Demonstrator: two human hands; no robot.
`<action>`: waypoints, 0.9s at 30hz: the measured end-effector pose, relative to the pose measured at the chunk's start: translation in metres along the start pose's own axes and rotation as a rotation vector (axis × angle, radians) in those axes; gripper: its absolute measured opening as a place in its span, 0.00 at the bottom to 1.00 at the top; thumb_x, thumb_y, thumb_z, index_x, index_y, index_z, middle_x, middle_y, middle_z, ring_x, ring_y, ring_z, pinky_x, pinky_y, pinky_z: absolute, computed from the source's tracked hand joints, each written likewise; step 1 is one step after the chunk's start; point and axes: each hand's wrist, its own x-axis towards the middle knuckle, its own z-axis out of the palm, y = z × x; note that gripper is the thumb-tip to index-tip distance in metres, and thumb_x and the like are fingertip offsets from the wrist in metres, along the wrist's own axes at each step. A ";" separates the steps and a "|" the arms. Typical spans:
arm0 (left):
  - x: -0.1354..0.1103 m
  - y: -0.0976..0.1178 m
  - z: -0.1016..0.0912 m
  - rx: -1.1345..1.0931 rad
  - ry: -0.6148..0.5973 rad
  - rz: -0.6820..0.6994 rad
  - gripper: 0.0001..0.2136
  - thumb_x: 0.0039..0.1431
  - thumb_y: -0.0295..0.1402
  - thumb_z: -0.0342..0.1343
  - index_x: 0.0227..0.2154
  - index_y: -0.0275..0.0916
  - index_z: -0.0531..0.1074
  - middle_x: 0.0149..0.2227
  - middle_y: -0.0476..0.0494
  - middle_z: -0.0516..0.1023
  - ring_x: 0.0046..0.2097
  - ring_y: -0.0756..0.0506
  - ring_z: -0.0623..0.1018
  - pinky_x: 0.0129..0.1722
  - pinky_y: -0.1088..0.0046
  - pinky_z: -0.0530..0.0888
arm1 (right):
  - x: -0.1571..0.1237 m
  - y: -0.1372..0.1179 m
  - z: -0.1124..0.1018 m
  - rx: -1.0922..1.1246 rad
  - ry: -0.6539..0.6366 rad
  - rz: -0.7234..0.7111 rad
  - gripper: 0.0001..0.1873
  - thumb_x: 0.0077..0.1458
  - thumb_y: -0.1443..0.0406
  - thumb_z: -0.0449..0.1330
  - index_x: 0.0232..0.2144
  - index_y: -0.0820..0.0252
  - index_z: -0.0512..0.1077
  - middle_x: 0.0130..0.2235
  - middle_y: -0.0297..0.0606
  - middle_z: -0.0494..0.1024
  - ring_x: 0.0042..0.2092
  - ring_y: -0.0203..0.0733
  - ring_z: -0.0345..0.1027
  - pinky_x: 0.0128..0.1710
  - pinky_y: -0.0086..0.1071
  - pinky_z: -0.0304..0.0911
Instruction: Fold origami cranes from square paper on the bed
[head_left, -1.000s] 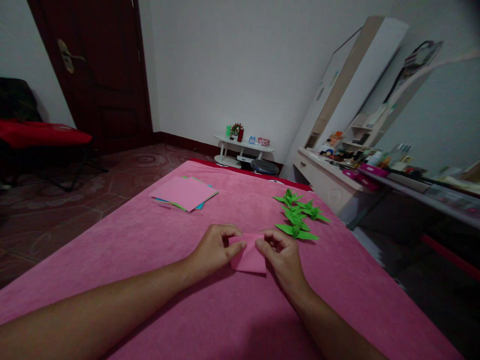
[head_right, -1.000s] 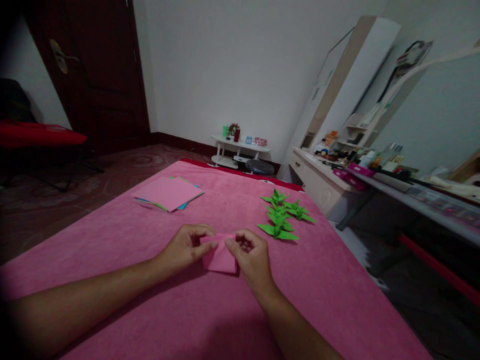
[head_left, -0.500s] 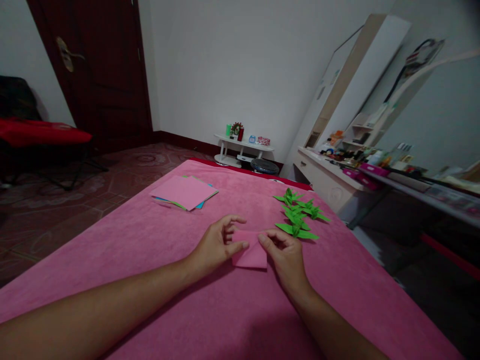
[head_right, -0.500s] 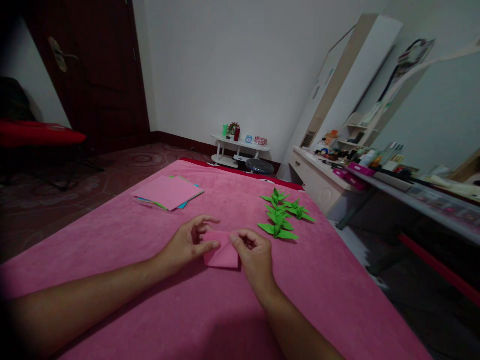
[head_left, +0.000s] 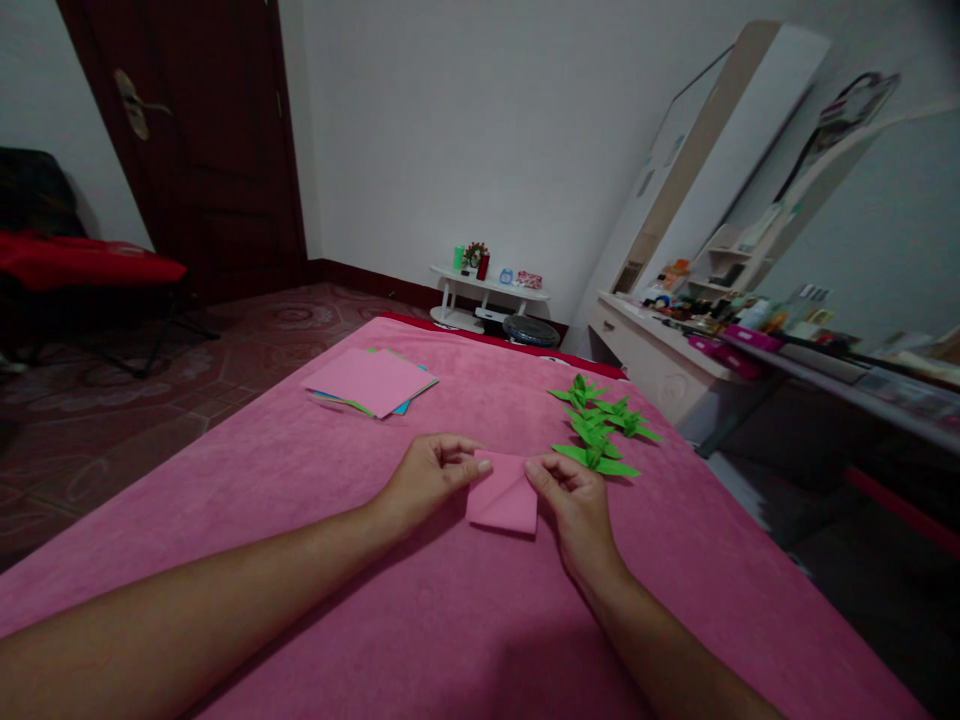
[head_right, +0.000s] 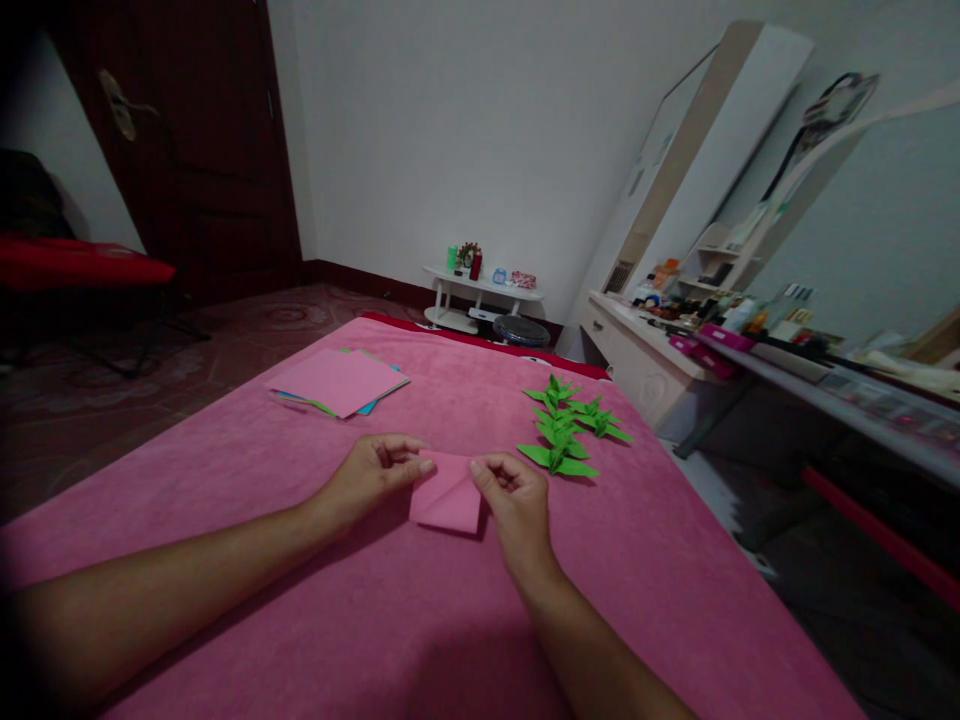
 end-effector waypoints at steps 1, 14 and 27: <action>0.001 0.000 -0.001 -0.016 0.004 -0.021 0.12 0.44 0.36 0.64 0.28 0.31 0.73 0.23 0.48 0.73 0.24 0.53 0.69 0.26 0.76 0.63 | 0.001 0.000 0.000 0.018 -0.006 0.015 0.10 0.45 0.60 0.64 0.23 0.62 0.72 0.23 0.31 0.69 0.26 0.34 0.59 0.27 0.27 0.55; 0.000 -0.001 -0.003 0.164 -0.165 -0.124 0.15 0.44 0.40 0.63 0.26 0.30 0.75 0.24 0.45 0.76 0.23 0.52 0.70 0.24 0.78 0.63 | 0.003 0.007 -0.004 0.152 0.086 0.030 0.08 0.46 0.62 0.64 0.25 0.62 0.74 0.26 0.31 0.72 0.27 0.34 0.62 0.29 0.27 0.57; -0.003 0.008 0.000 0.274 -0.223 -0.159 0.19 0.46 0.46 0.58 0.15 0.33 0.69 0.16 0.46 0.71 0.18 0.54 0.66 0.20 0.78 0.60 | 0.003 0.003 -0.001 0.322 0.135 0.159 0.09 0.40 0.62 0.67 0.24 0.61 0.75 0.26 0.33 0.75 0.27 0.35 0.66 0.30 0.29 0.62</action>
